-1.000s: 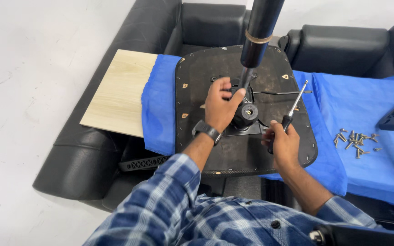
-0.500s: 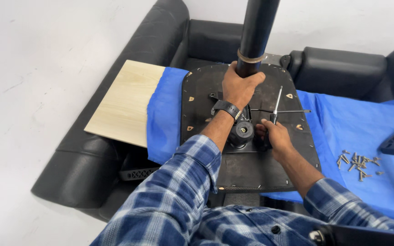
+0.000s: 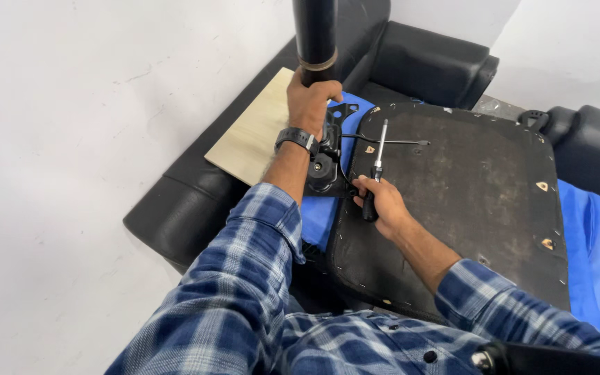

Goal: The person attaches a black plastic frame to the underside of a chair seat using a screwdriver and multiple screws. They position the frame, insert screws, and tighten them to secure the frame to the seat.

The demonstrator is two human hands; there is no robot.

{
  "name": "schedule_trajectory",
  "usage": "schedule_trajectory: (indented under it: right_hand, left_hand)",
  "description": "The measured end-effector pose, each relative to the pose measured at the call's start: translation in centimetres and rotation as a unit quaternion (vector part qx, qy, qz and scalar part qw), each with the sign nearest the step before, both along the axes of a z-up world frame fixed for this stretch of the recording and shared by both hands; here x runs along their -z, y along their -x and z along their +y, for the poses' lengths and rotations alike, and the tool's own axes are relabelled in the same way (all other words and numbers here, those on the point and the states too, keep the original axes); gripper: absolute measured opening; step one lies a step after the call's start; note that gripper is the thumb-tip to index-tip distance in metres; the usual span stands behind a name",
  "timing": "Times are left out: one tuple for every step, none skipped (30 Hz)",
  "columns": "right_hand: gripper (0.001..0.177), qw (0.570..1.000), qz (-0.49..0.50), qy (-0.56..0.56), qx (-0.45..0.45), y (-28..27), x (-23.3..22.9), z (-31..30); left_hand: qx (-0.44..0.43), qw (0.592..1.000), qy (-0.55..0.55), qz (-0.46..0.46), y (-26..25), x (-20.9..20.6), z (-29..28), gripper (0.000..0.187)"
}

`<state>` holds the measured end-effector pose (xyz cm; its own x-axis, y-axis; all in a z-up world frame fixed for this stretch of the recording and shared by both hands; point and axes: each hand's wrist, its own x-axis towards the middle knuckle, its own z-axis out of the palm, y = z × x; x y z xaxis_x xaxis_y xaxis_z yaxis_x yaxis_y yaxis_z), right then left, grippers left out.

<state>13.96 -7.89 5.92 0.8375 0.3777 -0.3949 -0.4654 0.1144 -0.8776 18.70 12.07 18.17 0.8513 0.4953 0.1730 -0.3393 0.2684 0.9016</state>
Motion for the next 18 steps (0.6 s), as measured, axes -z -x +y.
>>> schedule_trajectory:
  right_hand:
    - [0.018, 1.0, -0.003, 0.003, -0.018, -0.2, 0.2, 0.8]
    - [0.017, 0.999, -0.007, 0.006, -0.032, -0.3, 0.5, 1.6]
    - [0.017, 0.999, -0.01, 0.009, -0.046, -0.3, 0.8, 2.3]
    - [0.019, 0.998, -0.011, 0.022, -0.061, -0.2, 0.9, 2.7]
    - [0.021, 0.996, -0.012, 0.034, -0.076, -0.1, 0.9, 3.0]
    - [0.023, 0.995, -0.013, 0.049, -0.089, 0.0, 0.8, 3.0]
    - [0.023, 0.995, -0.002, 0.054, -0.089, 0.1, 0.7, 3.1]
    - [0.024, 0.995, 0.008, 0.059, -0.084, 0.3, 0.6, 2.9]
    - [0.026, 0.995, 0.019, 0.064, -0.079, 0.3, 0.5, 2.7]
    - [0.026, 0.994, 0.024, 0.073, -0.075, 0.3, 0.5, 2.3]
    - [0.026, 0.994, 0.03, 0.082, -0.071, 0.3, 0.4, 2.0]
    - [0.027, 0.993, 0.035, 0.092, -0.067, 0.3, 0.4, 1.7]
    - [0.026, 0.994, 0.036, 0.081, -0.061, 0.3, 0.5, 1.5]
    - [0.025, 0.995, 0.036, 0.07, -0.057, 0.4, 0.6, 1.3]
    - [0.025, 0.996, 0.036, 0.059, -0.053, 0.4, 0.8, 1.1]
    - [0.025, 0.996, 0.035, 0.068, -0.055, 0.5, 0.9, 0.8]
    - [0.025, 0.995, 0.033, 0.077, -0.057, 0.5, 1.0, 0.6]
    - [0.026, 0.994, 0.031, 0.084, -0.06, 0.5, 1.1, 0.6]
  left_hand:
    - [-0.016, 1.0, 0.009, -0.005, -0.1, 0.5, 1.2, 0.038]
    - [-0.029, 0.999, 0.019, -0.01, -0.2, 1.1, 2.3, 0.037]
    - [-0.042, 0.999, 0.028, -0.015, -0.3, 1.7, 3.5, 0.036]
    - [-0.044, 0.999, 0.02, -0.006, -0.5, 2.1, 4.6, 0.035]
    - [-0.046, 0.999, 0.012, 0.004, -0.6, 2.5, 5.7, 0.035]
    - [-0.046, 0.999, 0.005, 0.014, -0.8, 2.9, 6.7, 0.034]
    - [-0.048, 0.998, -0.008, 0.032, -1.1, 3.3, 7.8, 0.034]
    - [-0.045, 0.998, -0.023, 0.048, -1.6, 3.6, 8.7, 0.033]
    - [-0.042, 0.996, -0.037, 0.064, -2.1, 4.0, 9.7, 0.033]
    - [-0.025, 0.996, -0.043, 0.072, -2.7, 4.3, 10.6, 0.032]
    - [-0.007, 0.996, -0.049, 0.079, -3.2, 4.7, 11.7, 0.03]
    - [0.012, 0.995, -0.054, 0.085, -3.8, 5.0, 12.7, 0.029]
    - [0.032, 0.994, -0.052, 0.088, -4.4, 5.3, 13.6, 0.031]
    - [0.051, 0.993, -0.051, 0.091, -5.0, 5.6, 14.4, 0.032]
    - [0.07, 0.992, -0.049, 0.094, -5.5, 6.0, 15.2, 0.034]
    - [0.085, 0.988, -0.066, 0.108, -5.9, 6.4, 16.1, 0.035]
    - [0.1, 0.984, -0.083, 0.122, -6.2, 6.7, 16.9, 0.037]
    - [0.112, 0.979, -0.101, 0.135, -6.5, 7.0, 17.8, 0.039]
